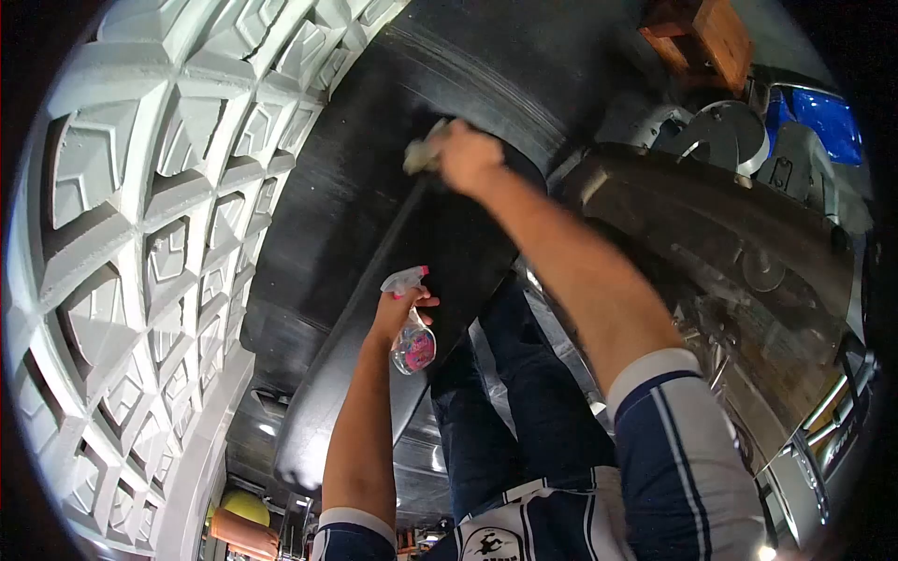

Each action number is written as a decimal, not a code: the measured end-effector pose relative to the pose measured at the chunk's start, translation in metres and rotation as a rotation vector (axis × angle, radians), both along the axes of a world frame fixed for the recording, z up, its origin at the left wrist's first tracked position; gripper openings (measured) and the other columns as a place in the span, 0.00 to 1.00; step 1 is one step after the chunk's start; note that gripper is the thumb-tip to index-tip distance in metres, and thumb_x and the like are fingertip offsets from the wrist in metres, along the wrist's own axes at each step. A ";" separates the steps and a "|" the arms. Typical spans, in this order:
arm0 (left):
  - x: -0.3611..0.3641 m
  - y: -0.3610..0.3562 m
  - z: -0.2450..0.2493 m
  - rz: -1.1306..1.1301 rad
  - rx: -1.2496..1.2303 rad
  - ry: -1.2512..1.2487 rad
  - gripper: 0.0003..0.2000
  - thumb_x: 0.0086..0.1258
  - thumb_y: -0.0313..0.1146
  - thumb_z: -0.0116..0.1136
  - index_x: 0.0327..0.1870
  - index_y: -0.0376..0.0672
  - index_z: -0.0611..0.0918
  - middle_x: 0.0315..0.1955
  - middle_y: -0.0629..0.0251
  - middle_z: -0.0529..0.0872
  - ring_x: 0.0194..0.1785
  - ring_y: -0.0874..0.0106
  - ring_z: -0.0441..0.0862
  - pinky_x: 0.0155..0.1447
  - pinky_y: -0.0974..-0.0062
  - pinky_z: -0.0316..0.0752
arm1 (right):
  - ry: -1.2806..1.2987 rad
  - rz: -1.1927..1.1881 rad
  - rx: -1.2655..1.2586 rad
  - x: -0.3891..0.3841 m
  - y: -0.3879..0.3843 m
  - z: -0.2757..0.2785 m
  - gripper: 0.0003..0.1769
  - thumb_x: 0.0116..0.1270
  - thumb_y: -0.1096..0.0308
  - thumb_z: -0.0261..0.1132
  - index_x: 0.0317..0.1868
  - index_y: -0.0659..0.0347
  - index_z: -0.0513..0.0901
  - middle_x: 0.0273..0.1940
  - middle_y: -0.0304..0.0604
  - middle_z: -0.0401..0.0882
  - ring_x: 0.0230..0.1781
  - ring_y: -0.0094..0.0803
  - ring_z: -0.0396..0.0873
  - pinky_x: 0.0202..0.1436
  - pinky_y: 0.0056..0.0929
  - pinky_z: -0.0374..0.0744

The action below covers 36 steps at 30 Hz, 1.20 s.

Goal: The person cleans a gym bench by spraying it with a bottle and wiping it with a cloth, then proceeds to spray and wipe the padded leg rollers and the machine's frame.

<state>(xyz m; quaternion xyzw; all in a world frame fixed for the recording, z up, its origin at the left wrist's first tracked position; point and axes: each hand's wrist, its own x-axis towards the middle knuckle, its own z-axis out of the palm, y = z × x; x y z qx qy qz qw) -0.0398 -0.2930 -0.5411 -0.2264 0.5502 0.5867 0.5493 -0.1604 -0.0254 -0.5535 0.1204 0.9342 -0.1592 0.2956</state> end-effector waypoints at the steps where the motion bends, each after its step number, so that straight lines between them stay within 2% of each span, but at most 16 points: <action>1: 0.000 0.000 0.000 0.001 -0.028 -0.017 0.16 0.65 0.34 0.59 0.50 0.34 0.78 0.39 0.59 0.84 0.48 0.59 0.88 0.35 0.65 0.86 | 0.034 0.037 -0.032 0.005 -0.031 -0.016 0.16 0.68 0.63 0.61 0.55 0.47 0.83 0.57 0.49 0.77 0.54 0.50 0.82 0.52 0.48 0.83; 5: 0.004 0.000 -0.004 0.044 -0.039 -0.042 0.15 0.67 0.27 0.53 0.53 0.30 0.78 0.38 0.57 0.84 0.47 0.58 0.89 0.34 0.65 0.88 | 0.219 0.252 -0.315 0.042 -0.123 0.013 0.12 0.67 0.63 0.62 0.48 0.50 0.86 0.53 0.48 0.78 0.55 0.46 0.80 0.52 0.43 0.84; 6: 0.004 -0.002 -0.009 0.004 -0.045 -0.044 0.19 0.66 0.26 0.53 0.58 0.32 0.77 0.39 0.58 0.83 0.46 0.59 0.88 0.35 0.65 0.88 | 0.209 0.246 -0.317 0.048 -0.119 0.005 0.12 0.67 0.63 0.62 0.48 0.50 0.86 0.53 0.48 0.78 0.55 0.46 0.80 0.52 0.43 0.84; 8: 0.008 -0.003 -0.010 0.019 -0.035 -0.044 0.18 0.67 0.29 0.55 0.57 0.33 0.77 0.40 0.58 0.83 0.46 0.60 0.88 0.35 0.65 0.87 | 0.373 0.244 -0.435 0.054 -0.110 -0.011 0.11 0.68 0.61 0.60 0.47 0.44 0.86 0.52 0.46 0.78 0.55 0.46 0.80 0.52 0.46 0.84; 10: 0.006 -0.005 -0.010 0.023 -0.015 -0.031 0.17 0.69 0.31 0.55 0.58 0.36 0.76 0.40 0.59 0.84 0.47 0.60 0.88 0.37 0.64 0.88 | 0.288 0.268 -0.367 0.049 -0.067 -0.005 0.13 0.69 0.56 0.59 0.50 0.42 0.84 0.53 0.44 0.77 0.53 0.47 0.80 0.50 0.50 0.82; 12: 0.004 -0.002 -0.005 0.019 -0.033 -0.041 0.17 0.69 0.31 0.55 0.57 0.36 0.76 0.40 0.59 0.83 0.48 0.59 0.88 0.38 0.63 0.88 | 0.392 0.040 -0.307 0.054 -0.008 -0.008 0.11 0.71 0.57 0.58 0.50 0.41 0.83 0.51 0.46 0.79 0.52 0.46 0.81 0.51 0.41 0.82; 13: 0.002 0.000 -0.003 0.008 -0.047 -0.049 0.17 0.68 0.31 0.55 0.56 0.35 0.76 0.40 0.59 0.83 0.48 0.59 0.88 0.38 0.63 0.88 | 0.258 -0.191 -0.308 0.058 0.020 -0.037 0.14 0.75 0.55 0.53 0.52 0.45 0.81 0.52 0.51 0.78 0.52 0.50 0.81 0.53 0.46 0.80; 14: 0.000 0.002 -0.001 0.008 -0.049 -0.049 0.17 0.68 0.31 0.55 0.56 0.35 0.76 0.40 0.59 0.83 0.48 0.59 0.88 0.38 0.63 0.88 | -0.009 -0.674 -0.539 0.045 0.047 0.006 0.14 0.73 0.55 0.56 0.54 0.43 0.79 0.52 0.51 0.78 0.51 0.50 0.81 0.53 0.47 0.79; 15: -0.002 0.003 -0.001 -0.015 -0.081 -0.059 0.16 0.68 0.32 0.55 0.54 0.34 0.77 0.40 0.58 0.83 0.48 0.59 0.88 0.39 0.63 0.88 | 0.320 -0.030 -0.056 0.059 0.074 -0.012 0.14 0.72 0.61 0.59 0.56 0.40 0.78 0.52 0.50 0.76 0.44 0.50 0.84 0.47 0.45 0.82; 19: -0.002 0.005 0.000 0.012 -0.099 -0.102 0.18 0.67 0.29 0.54 0.57 0.34 0.77 0.38 0.59 0.82 0.43 0.60 0.88 0.36 0.64 0.87 | 0.243 -0.106 -0.004 0.061 0.109 -0.024 0.15 0.70 0.62 0.61 0.56 0.43 0.78 0.49 0.51 0.76 0.46 0.55 0.82 0.47 0.51 0.82; 22: -0.002 0.005 -0.002 -0.009 -0.117 -0.105 0.17 0.66 0.28 0.54 0.55 0.33 0.77 0.39 0.58 0.82 0.43 0.60 0.88 0.37 0.63 0.88 | 0.497 -0.226 -0.031 0.071 0.054 -0.020 0.20 0.62 0.66 0.68 0.55 0.43 0.81 0.48 0.48 0.75 0.46 0.50 0.80 0.47 0.48 0.81; 24: -0.005 0.004 -0.002 -0.022 -0.130 -0.128 0.17 0.66 0.28 0.54 0.56 0.33 0.77 0.39 0.58 0.82 0.44 0.60 0.88 0.38 0.62 0.88 | 0.380 -0.247 -0.142 0.072 0.010 -0.002 0.20 0.61 0.67 0.68 0.55 0.43 0.82 0.52 0.43 0.73 0.54 0.46 0.76 0.49 0.48 0.81; 29: -0.003 0.006 0.001 -0.004 -0.126 -0.101 0.17 0.66 0.29 0.54 0.56 0.33 0.77 0.39 0.58 0.83 0.44 0.59 0.88 0.39 0.61 0.88 | 0.369 0.053 -0.310 0.092 -0.079 0.011 0.17 0.61 0.63 0.68 0.53 0.41 0.84 0.57 0.42 0.74 0.58 0.44 0.73 0.55 0.48 0.79; 34: 0.002 -0.001 -0.005 0.018 -0.048 -0.060 0.16 0.66 0.30 0.56 0.53 0.34 0.78 0.38 0.60 0.83 0.47 0.59 0.88 0.37 0.62 0.87 | 0.247 0.169 -0.268 0.115 -0.023 0.005 0.17 0.62 0.63 0.67 0.52 0.43 0.84 0.52 0.42 0.76 0.54 0.45 0.76 0.55 0.46 0.80; 35: 0.005 -0.003 -0.006 0.018 -0.049 -0.068 0.16 0.66 0.30 0.56 0.53 0.34 0.78 0.38 0.60 0.83 0.47 0.59 0.88 0.37 0.62 0.87 | 0.241 0.036 -0.187 0.128 -0.001 -0.013 0.18 0.60 0.63 0.66 0.52 0.44 0.84 0.49 0.43 0.76 0.52 0.46 0.77 0.53 0.44 0.81; 36: 0.003 -0.003 -0.007 -0.014 -0.047 -0.072 0.16 0.65 0.32 0.57 0.52 0.34 0.79 0.38 0.61 0.83 0.47 0.59 0.88 0.37 0.62 0.87 | 0.175 -0.169 -0.242 0.129 0.025 -0.002 0.15 0.68 0.64 0.60 0.55 0.49 0.81 0.50 0.48 0.77 0.52 0.49 0.78 0.55 0.44 0.79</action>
